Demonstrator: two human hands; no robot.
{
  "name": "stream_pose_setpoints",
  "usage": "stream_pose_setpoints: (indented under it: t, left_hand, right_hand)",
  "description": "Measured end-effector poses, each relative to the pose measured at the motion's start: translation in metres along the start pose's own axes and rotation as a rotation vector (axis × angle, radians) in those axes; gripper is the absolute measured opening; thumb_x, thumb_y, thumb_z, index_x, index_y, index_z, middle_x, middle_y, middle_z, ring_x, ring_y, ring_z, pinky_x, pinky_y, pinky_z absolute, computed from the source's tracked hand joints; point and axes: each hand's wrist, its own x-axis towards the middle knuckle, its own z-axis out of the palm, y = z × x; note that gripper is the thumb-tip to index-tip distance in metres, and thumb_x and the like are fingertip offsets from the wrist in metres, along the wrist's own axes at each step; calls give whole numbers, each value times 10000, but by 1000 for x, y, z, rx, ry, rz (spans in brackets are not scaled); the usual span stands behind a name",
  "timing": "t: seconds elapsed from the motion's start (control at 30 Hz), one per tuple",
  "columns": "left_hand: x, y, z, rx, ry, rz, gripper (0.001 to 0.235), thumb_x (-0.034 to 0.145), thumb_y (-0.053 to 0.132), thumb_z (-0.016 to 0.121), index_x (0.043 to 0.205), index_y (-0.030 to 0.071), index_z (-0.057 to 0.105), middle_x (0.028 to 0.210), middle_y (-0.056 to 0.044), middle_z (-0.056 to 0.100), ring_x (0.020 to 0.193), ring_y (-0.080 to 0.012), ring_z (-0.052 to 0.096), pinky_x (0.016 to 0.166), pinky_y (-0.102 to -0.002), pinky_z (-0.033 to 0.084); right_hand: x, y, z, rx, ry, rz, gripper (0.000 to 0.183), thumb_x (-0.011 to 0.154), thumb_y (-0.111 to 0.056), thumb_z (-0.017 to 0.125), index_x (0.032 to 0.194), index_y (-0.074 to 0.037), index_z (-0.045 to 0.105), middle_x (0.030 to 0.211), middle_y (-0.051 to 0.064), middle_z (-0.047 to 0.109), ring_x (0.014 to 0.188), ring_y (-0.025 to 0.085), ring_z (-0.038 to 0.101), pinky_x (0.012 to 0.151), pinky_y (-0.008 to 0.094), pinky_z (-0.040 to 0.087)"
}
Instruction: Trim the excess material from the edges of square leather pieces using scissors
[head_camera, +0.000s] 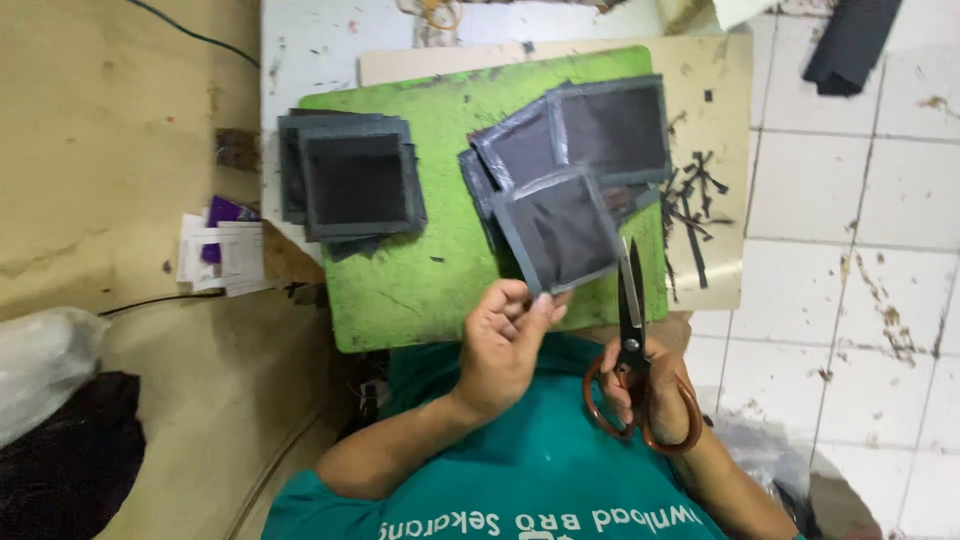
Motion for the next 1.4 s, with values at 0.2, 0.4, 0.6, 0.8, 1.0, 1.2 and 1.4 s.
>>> stream_pose_setpoints:
  t: [0.2,0.4,0.6,0.8,1.0,1.2,1.4]
  left_hand:
    - [-3,13,-1,41,-196,-396,251,973,72,668,1128,-113,600,1078,-328,752,955,-286,769,810,-320,663]
    - [11,9,-20,1000,-249,594,195,913,96,757,1105,70,733,988,-89,724,888,-274,754,701,-389,629]
    - [30,12,12,1137,-257,893,204,887,-16,771,1077,-59,709,1101,-207,659,1071,-384,658,904,-458,582]
    - [34,14,15,1176,-305,875,195,860,-24,786,1036,-76,719,1039,-201,663,1056,-367,651,896,-418,583]
    - [38,16,16,1178,-334,900,148,857,-16,779,985,-61,720,1004,-188,656,1034,-362,656,882,-405,586]
    - [37,10,16,1266,-329,944,128,863,-6,774,971,-47,719,986,-197,660,1027,-361,672,899,-414,602]
    - [38,16,22,1361,-329,963,123,840,-3,783,951,-21,733,950,-167,669,1000,-334,699,808,-381,620]
  right_hand:
    - [-32,29,-35,-5,180,125,966,897,-863,394,1003,80,577,436,56,422,247,123,440,245,261,437]
    - [-45,19,-48,69,19,201,1050,887,-904,352,975,119,574,437,86,485,256,137,482,244,277,470]
    - [-45,19,-58,97,-107,239,1006,934,-847,318,1006,116,601,474,112,533,282,167,530,241,287,476]
    - [-38,12,-57,119,-155,264,938,962,-810,324,1029,83,604,498,123,559,306,187,563,249,309,508]
    - [-40,20,-55,171,-64,366,1021,912,-856,310,1045,124,563,466,130,472,260,183,454,209,331,434]
    - [-43,23,-60,150,-31,345,1024,897,-875,311,1063,105,555,497,117,483,286,179,489,222,315,445]
    - [-25,-10,-39,-149,-73,278,889,917,-782,402,1021,75,614,504,92,517,299,147,522,231,298,455]
